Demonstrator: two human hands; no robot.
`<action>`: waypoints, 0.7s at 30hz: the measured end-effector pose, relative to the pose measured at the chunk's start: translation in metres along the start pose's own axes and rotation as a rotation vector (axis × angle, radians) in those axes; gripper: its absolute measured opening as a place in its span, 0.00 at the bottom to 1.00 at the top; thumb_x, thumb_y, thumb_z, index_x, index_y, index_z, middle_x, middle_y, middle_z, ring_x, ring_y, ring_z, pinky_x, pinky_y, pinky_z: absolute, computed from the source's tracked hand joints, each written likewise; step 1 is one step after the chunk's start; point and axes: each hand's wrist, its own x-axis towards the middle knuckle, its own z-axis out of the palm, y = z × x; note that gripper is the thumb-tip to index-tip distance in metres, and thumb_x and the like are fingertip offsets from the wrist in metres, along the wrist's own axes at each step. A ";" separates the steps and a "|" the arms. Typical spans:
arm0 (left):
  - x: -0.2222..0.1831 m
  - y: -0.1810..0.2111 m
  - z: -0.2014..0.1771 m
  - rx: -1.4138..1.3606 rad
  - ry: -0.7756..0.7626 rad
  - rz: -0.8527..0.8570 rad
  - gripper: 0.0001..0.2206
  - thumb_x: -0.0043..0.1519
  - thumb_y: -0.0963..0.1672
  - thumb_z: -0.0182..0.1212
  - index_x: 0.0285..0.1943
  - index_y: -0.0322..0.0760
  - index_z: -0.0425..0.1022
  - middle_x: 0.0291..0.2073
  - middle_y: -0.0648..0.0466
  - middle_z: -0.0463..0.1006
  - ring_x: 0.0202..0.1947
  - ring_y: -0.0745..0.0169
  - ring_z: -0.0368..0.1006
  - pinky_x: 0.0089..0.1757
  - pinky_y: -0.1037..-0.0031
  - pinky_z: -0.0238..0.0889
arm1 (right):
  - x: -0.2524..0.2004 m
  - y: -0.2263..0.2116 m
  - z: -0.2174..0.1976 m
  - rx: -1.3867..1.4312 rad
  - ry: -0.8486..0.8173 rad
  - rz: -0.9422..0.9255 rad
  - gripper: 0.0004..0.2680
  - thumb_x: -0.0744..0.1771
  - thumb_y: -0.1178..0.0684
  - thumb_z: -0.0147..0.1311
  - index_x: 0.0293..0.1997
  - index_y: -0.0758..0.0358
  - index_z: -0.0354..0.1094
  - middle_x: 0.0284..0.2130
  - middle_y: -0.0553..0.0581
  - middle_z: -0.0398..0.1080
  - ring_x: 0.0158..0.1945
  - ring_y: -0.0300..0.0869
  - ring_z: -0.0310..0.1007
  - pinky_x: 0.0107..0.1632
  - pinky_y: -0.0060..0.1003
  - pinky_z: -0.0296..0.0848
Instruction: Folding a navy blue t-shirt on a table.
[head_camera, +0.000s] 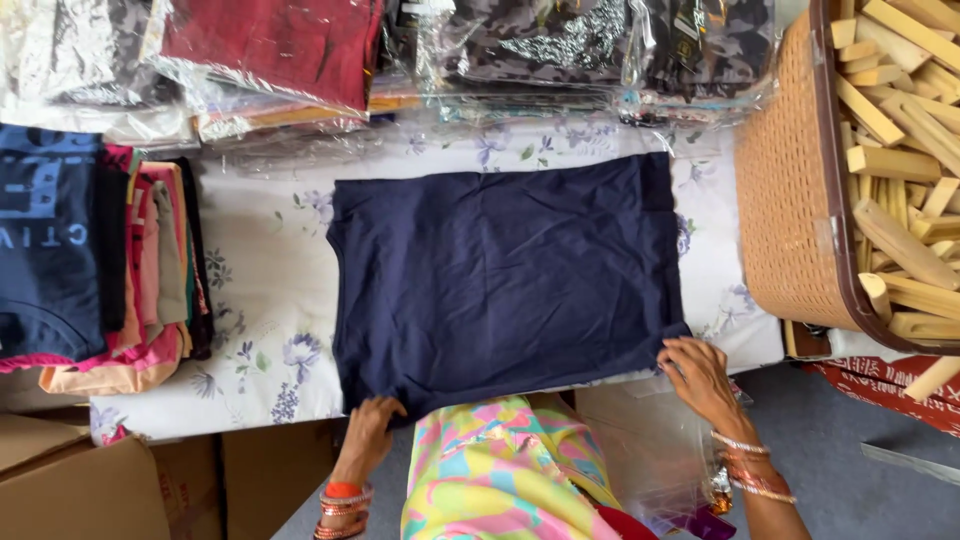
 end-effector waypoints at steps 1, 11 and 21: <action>-0.001 -0.009 0.004 0.003 0.002 0.002 0.17 0.48 0.33 0.58 0.42 0.44 0.76 0.40 0.51 0.78 0.50 0.49 0.72 0.49 0.62 0.63 | -0.002 -0.002 0.003 0.001 0.004 0.000 0.04 0.63 0.53 0.57 0.39 0.54 0.74 0.50 0.52 0.74 0.60 0.48 0.67 0.62 0.49 0.57; 0.140 -0.041 -0.106 -0.369 0.486 0.116 0.13 0.61 0.38 0.55 0.55 0.34 0.72 0.47 0.40 0.78 0.45 0.42 0.77 0.41 0.61 0.71 | 0.065 -0.030 -0.003 0.007 -0.079 0.300 0.10 0.65 0.62 0.49 0.47 0.57 0.72 0.45 0.57 0.76 0.47 0.54 0.77 0.52 0.48 0.74; 0.346 -0.061 -0.140 -0.216 0.434 -0.386 0.37 0.58 0.58 0.70 0.69 0.34 0.63 0.59 0.33 0.69 0.59 0.33 0.66 0.53 0.40 0.50 | 0.209 -0.050 -0.022 0.044 -0.012 0.310 0.14 0.67 0.59 0.48 0.60 0.56 0.65 0.55 0.58 0.70 0.49 0.57 0.75 0.50 0.49 0.75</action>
